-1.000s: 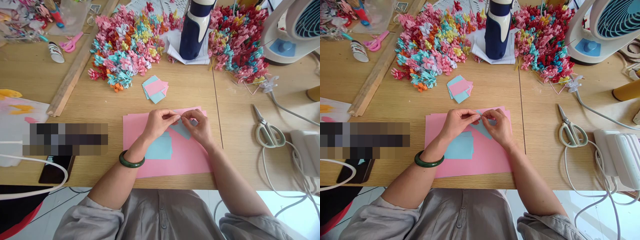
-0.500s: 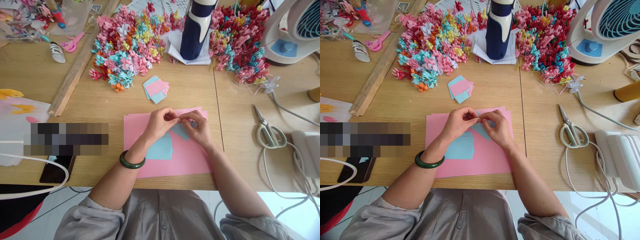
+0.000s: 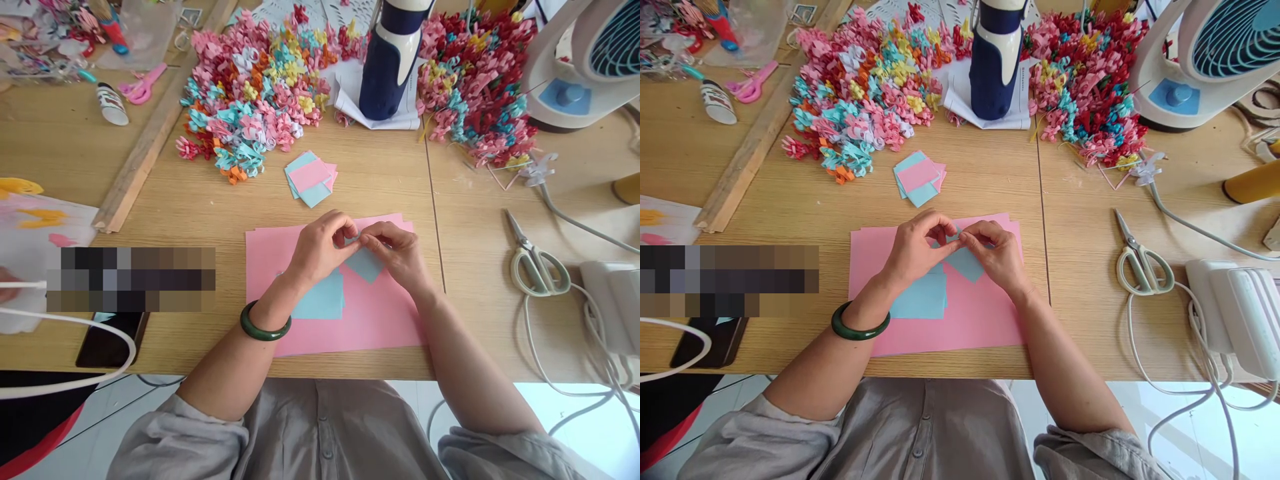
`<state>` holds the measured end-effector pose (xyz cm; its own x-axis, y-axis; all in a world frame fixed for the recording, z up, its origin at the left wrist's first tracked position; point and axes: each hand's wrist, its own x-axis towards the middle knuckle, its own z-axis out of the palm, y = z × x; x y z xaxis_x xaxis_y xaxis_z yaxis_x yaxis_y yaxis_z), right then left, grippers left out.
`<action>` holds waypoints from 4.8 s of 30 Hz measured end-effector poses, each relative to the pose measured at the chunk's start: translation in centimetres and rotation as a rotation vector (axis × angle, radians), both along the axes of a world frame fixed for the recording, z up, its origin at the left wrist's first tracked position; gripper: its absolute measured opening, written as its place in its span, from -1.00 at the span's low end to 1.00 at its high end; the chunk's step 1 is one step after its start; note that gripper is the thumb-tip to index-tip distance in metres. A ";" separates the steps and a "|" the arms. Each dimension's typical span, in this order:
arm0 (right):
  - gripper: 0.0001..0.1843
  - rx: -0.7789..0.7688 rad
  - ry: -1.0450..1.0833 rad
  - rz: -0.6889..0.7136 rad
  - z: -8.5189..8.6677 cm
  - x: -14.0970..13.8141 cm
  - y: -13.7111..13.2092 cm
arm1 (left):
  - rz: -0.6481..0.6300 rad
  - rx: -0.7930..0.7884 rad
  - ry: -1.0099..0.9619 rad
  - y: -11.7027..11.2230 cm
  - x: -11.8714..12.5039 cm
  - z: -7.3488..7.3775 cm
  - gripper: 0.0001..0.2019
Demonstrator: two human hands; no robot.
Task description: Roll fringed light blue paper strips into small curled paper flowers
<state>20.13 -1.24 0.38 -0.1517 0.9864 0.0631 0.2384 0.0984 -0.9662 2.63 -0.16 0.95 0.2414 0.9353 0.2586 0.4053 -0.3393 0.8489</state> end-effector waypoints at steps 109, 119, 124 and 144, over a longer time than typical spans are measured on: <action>-0.66 -0.272 0.227 -0.119 1.0 -0.3 0.1 | -0.069 -0.486 -0.287 -0.4 0.7 0.2 -0.63; -0.62 -0.263 0.229 -0.056 1.2 -0.6 -0.2 | -0.063 -0.501 -0.319 -0.4 0.5 -0.1 -0.63; -0.72 -0.241 0.215 -0.023 1.1 -0.6 -0.2 | -0.058 -0.510 -0.358 -0.2 0.4 -0.3 -0.68; -0.86 -0.127 0.165 -0.079 0.4 -0.5 -0.3 | -0.044 -0.527 -0.470 -0.2 0.4 -0.3 -0.80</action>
